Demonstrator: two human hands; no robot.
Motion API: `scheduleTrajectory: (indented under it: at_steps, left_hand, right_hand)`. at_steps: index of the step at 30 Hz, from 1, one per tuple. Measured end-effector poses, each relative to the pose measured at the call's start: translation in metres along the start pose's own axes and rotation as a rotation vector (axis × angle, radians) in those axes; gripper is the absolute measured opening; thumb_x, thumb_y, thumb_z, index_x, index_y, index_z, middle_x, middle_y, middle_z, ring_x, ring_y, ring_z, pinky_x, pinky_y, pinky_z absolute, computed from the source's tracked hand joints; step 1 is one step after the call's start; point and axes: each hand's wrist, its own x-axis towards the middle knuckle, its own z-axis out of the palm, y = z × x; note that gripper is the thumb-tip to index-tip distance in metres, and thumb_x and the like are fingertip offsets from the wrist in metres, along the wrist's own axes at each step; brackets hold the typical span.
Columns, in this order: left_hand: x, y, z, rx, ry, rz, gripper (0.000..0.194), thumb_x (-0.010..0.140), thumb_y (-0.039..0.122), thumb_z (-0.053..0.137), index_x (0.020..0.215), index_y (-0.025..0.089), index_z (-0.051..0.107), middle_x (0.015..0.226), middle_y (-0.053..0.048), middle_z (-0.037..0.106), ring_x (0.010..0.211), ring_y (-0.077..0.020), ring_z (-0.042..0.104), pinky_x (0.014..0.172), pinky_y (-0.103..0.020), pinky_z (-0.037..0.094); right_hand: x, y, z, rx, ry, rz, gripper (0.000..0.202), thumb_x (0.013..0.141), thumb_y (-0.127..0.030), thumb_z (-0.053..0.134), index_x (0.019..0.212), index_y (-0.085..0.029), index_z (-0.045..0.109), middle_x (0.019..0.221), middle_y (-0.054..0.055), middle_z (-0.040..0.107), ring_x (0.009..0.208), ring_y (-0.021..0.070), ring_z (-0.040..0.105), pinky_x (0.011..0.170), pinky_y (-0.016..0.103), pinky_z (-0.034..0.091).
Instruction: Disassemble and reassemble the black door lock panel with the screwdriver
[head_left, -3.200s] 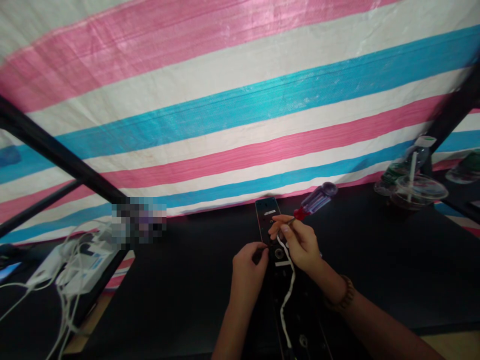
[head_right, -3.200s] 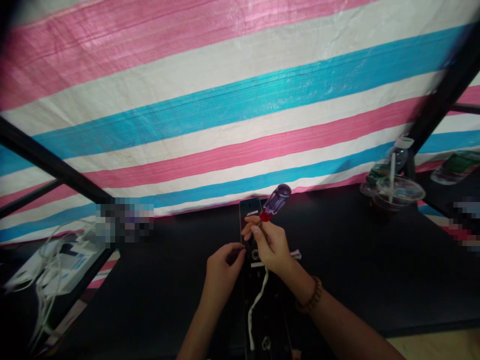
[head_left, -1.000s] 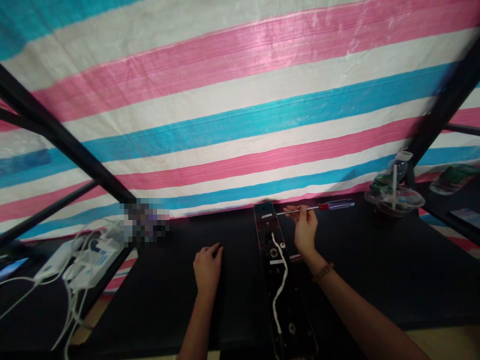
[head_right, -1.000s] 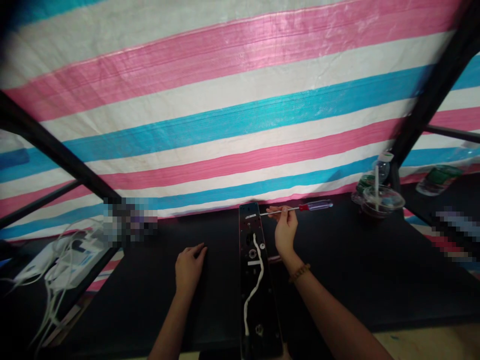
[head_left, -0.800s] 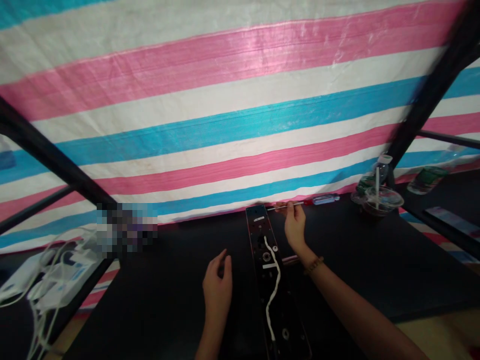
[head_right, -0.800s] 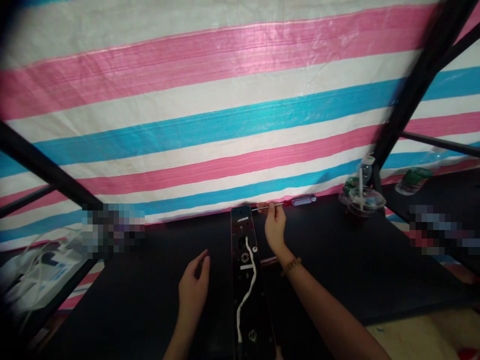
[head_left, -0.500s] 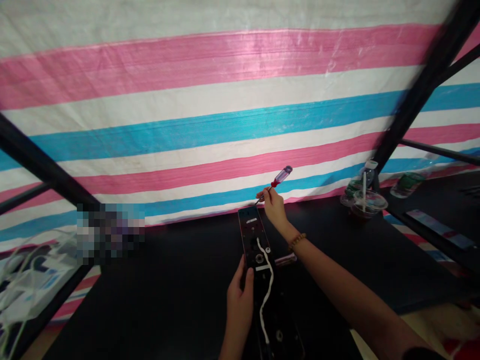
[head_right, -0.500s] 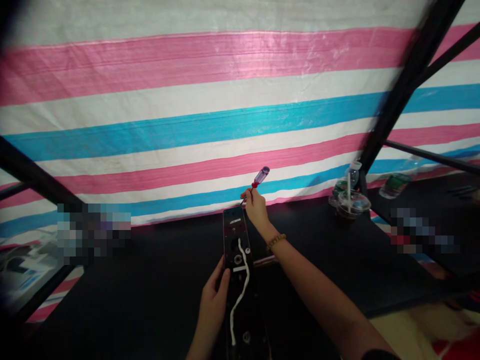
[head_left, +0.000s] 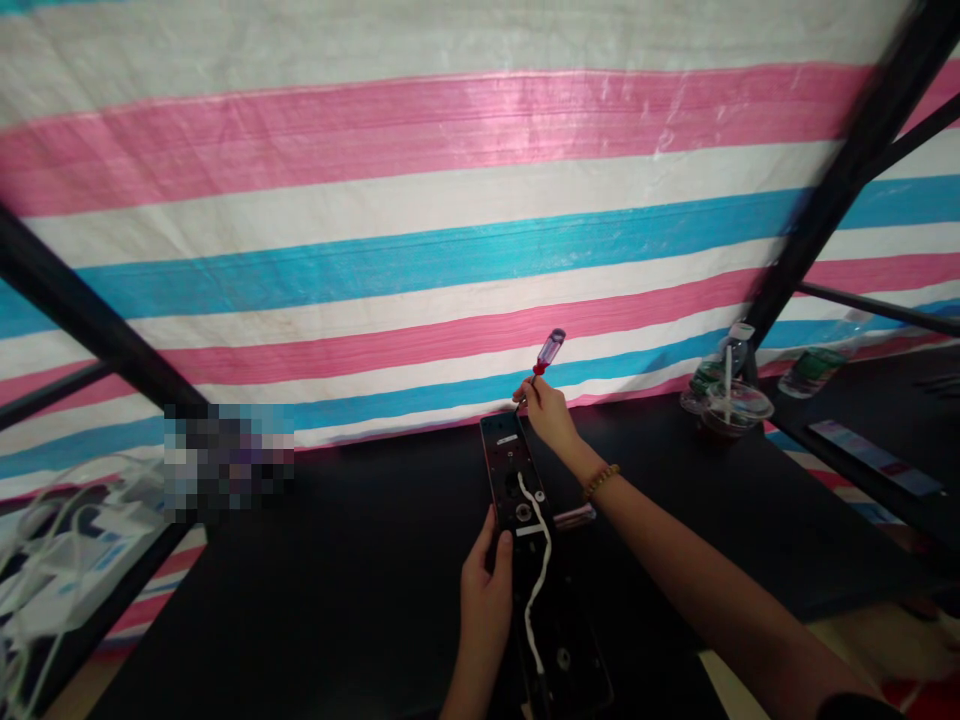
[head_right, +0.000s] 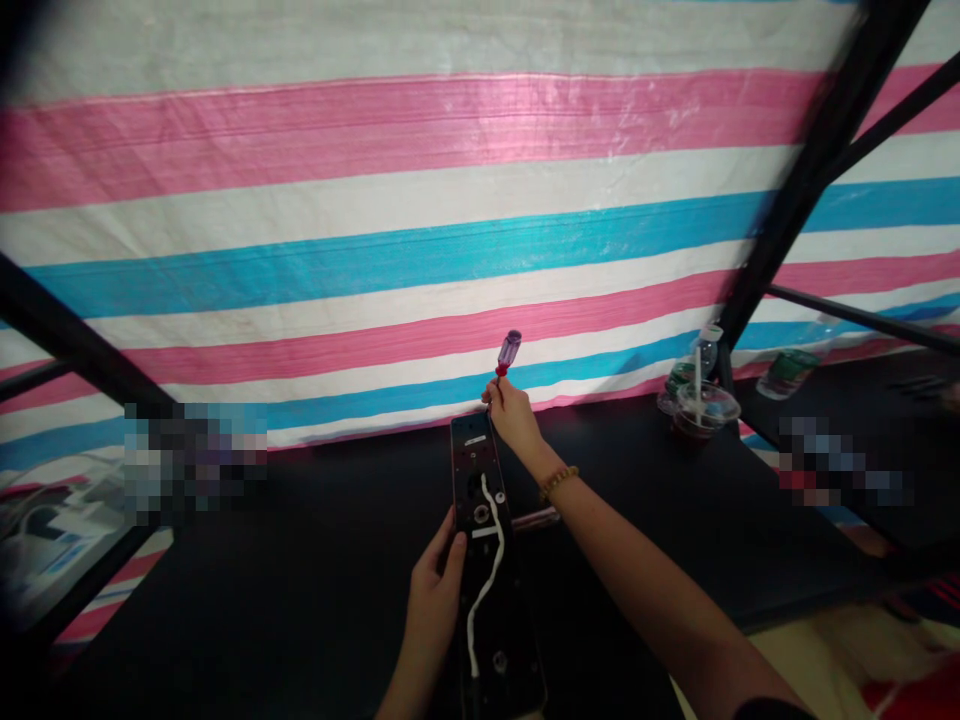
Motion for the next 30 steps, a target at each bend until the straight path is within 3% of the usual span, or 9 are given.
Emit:
scheduleTrajectory:
  at_steps: [6, 14, 20, 24, 28, 30]
  left_hand:
    - [0.001, 0.001, -0.001, -0.007, -0.028, 0.029, 0.05, 0.078, 0.037, 0.076, 0.125, 0.02, 0.068, 0.134, -0.009, 0.063, 0.132, -0.0286, 0.052, 0.117, -0.046, 0.032]
    - [0.004, 0.0, 0.0, -0.028, -0.016, 0.018, 0.051, 0.077, 0.04, 0.076, 0.123, 0.019, 0.068, 0.131, -0.01, 0.065, 0.129, -0.0291, 0.055, 0.115, -0.046, 0.035]
    - [0.002, -0.002, -0.001, -0.067, -0.015, 0.014, 0.058, 0.072, 0.042, 0.079, 0.122, 0.016, 0.069, 0.129, -0.012, 0.066, 0.126, -0.0302, 0.058, 0.113, -0.045, 0.039]
    - [0.001, -0.002, -0.003, -0.089, -0.016, 0.012, 0.058, 0.069, 0.042, 0.08, 0.12, 0.015, 0.07, 0.128, -0.013, 0.066, 0.126, -0.0309, 0.057, 0.113, -0.044, 0.039]
    - [0.004, -0.004, -0.004, -0.11, -0.02, 0.001, 0.057, 0.073, 0.041, 0.078, 0.122, 0.013, 0.068, 0.129, -0.014, 0.066, 0.124, -0.0307, 0.059, 0.112, -0.046, 0.04]
    - [0.005, -0.005, -0.004, -0.106, -0.014, 0.006, 0.056, 0.072, 0.039, 0.078, 0.121, 0.014, 0.069, 0.128, -0.015, 0.066, 0.123, -0.031, 0.06, 0.112, -0.046, 0.04]
  right_hand:
    - [0.019, 0.001, 0.001, 0.007, -0.092, -0.004, 0.023, 0.097, -0.033, 0.04, 0.08, -0.023, 0.052, 0.075, 0.003, 0.069, 0.065, 0.0154, 0.066, 0.065, 0.027, 0.052]
    - [0.03, 0.008, 0.007, -0.088, -0.11, 0.017, 0.021, 0.095, -0.025, 0.043, 0.076, -0.022, 0.053, 0.067, 0.001, 0.067, 0.059, 0.0149, 0.065, 0.06, 0.025, 0.05]
    - [0.035, 0.009, 0.001, -0.115, -0.064, -0.003, 0.017, 0.085, -0.028, 0.059, 0.07, -0.021, 0.059, 0.068, 0.002, 0.069, 0.065, 0.0182, 0.066, 0.066, 0.029, 0.05]
    - [0.033, 0.013, -0.002, -0.084, -0.036, -0.031, 0.011, 0.082, -0.03, 0.06, 0.076, -0.021, 0.064, 0.07, 0.001, 0.069, 0.064, 0.0184, 0.065, 0.065, 0.03, 0.05]
    - [0.024, 0.017, 0.003, 0.009, -0.155, -0.034, 0.019, 0.088, -0.028, 0.047, 0.091, -0.019, 0.064, 0.075, 0.003, 0.071, 0.06, 0.0171, 0.065, 0.063, 0.03, 0.051]
    - [0.021, 0.015, 0.007, -0.001, -0.151, -0.034, 0.022, 0.09, -0.027, 0.044, 0.097, -0.018, 0.064, 0.074, 0.003, 0.07, 0.059, 0.0166, 0.063, 0.062, 0.029, 0.05]
